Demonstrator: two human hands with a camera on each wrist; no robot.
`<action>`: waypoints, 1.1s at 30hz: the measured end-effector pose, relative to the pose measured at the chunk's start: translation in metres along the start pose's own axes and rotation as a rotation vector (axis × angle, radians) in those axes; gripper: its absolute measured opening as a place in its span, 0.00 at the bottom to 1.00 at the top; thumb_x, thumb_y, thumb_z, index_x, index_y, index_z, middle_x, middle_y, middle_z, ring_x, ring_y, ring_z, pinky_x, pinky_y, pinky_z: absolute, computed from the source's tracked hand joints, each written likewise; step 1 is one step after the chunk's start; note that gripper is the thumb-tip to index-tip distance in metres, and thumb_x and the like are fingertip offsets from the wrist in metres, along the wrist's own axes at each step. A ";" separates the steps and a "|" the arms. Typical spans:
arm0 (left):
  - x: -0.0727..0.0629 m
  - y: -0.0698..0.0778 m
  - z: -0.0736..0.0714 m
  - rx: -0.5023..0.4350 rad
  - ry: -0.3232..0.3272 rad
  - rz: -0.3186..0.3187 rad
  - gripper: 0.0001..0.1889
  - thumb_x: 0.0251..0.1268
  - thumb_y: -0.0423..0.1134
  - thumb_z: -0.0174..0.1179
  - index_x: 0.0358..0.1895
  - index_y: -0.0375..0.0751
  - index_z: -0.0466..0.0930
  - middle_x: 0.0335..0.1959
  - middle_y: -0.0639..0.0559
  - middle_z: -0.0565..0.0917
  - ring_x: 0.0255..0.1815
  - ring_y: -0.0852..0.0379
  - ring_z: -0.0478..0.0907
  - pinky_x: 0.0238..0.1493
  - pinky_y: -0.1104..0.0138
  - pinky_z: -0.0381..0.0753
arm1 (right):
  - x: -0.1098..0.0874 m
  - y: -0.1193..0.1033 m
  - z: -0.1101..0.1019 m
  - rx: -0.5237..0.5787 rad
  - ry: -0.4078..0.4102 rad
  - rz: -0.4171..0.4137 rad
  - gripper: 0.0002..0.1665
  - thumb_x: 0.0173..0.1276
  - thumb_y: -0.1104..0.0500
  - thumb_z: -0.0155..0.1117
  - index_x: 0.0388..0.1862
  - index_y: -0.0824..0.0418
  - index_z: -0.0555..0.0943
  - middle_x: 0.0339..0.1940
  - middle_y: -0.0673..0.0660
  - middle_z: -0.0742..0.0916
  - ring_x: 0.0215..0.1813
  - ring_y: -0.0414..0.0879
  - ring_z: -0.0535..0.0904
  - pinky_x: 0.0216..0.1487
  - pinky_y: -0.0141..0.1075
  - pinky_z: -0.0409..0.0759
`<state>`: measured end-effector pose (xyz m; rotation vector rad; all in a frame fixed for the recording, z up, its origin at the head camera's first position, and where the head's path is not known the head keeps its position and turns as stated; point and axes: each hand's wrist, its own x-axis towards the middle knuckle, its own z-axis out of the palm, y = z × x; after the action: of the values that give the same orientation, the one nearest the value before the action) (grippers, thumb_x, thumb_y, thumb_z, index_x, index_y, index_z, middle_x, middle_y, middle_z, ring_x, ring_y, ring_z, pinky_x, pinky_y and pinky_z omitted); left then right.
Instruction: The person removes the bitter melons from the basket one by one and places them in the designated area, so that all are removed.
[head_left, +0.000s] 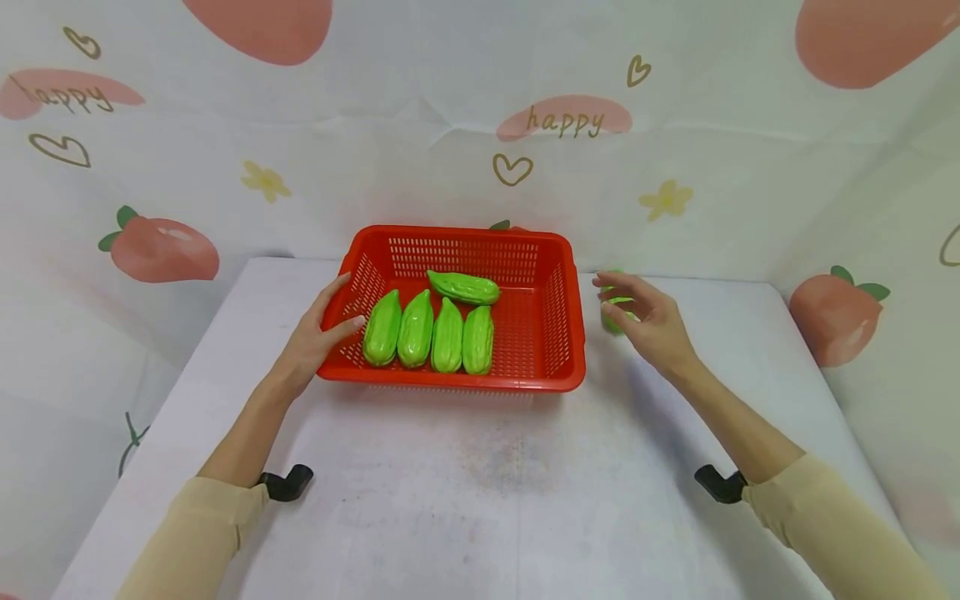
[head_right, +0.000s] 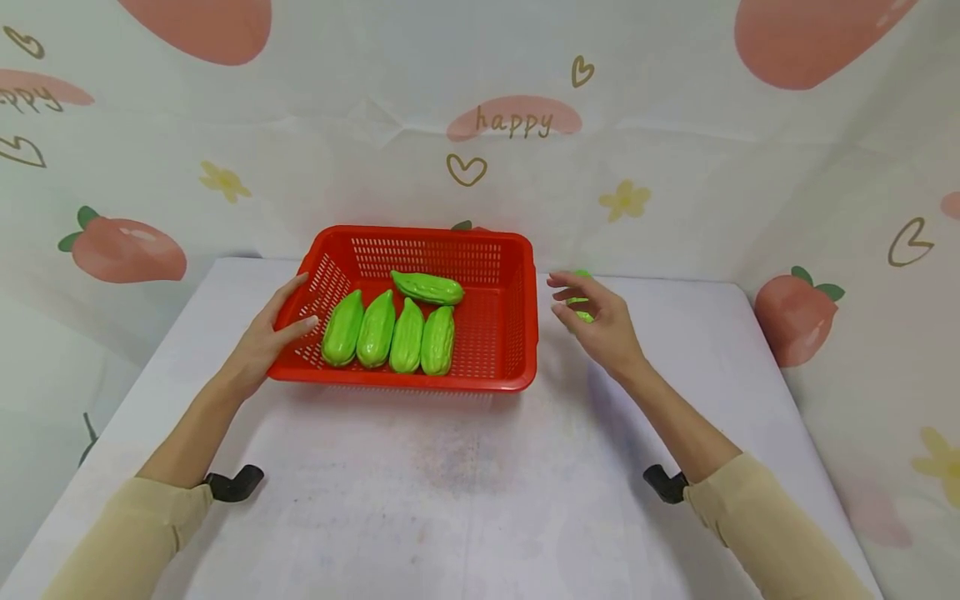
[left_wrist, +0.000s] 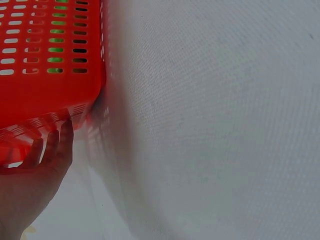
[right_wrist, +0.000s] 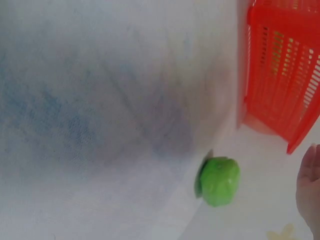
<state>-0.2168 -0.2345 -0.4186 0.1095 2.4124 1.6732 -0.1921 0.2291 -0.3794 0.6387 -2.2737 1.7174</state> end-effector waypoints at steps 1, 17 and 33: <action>0.000 0.001 0.000 0.001 0.000 0.001 0.39 0.73 0.50 0.55 0.80 0.69 0.44 0.76 0.47 0.58 0.68 0.46 0.62 0.66 0.48 0.68 | 0.000 -0.002 0.001 0.004 -0.009 -0.004 0.24 0.66 0.78 0.59 0.61 0.74 0.76 0.53 0.49 0.85 0.51 0.44 0.80 0.54 0.29 0.78; -0.001 0.003 0.000 0.001 -0.003 -0.004 0.39 0.73 0.50 0.55 0.80 0.68 0.44 0.75 0.47 0.59 0.67 0.48 0.63 0.65 0.50 0.70 | 0.002 0.002 0.019 -0.027 -0.132 0.063 0.29 0.66 0.75 0.63 0.67 0.68 0.73 0.59 0.69 0.80 0.54 0.61 0.79 0.51 0.29 0.80; -0.001 0.002 0.001 -0.001 -0.004 -0.007 0.39 0.72 0.50 0.55 0.80 0.70 0.44 0.75 0.47 0.59 0.67 0.47 0.63 0.64 0.49 0.71 | 0.010 -0.001 0.039 -0.098 -0.232 0.079 0.32 0.67 0.73 0.63 0.70 0.64 0.71 0.62 0.62 0.80 0.55 0.59 0.81 0.54 0.34 0.80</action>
<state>-0.2155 -0.2336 -0.4168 0.1037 2.4065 1.6693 -0.1971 0.1892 -0.3857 0.7726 -2.5545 1.6282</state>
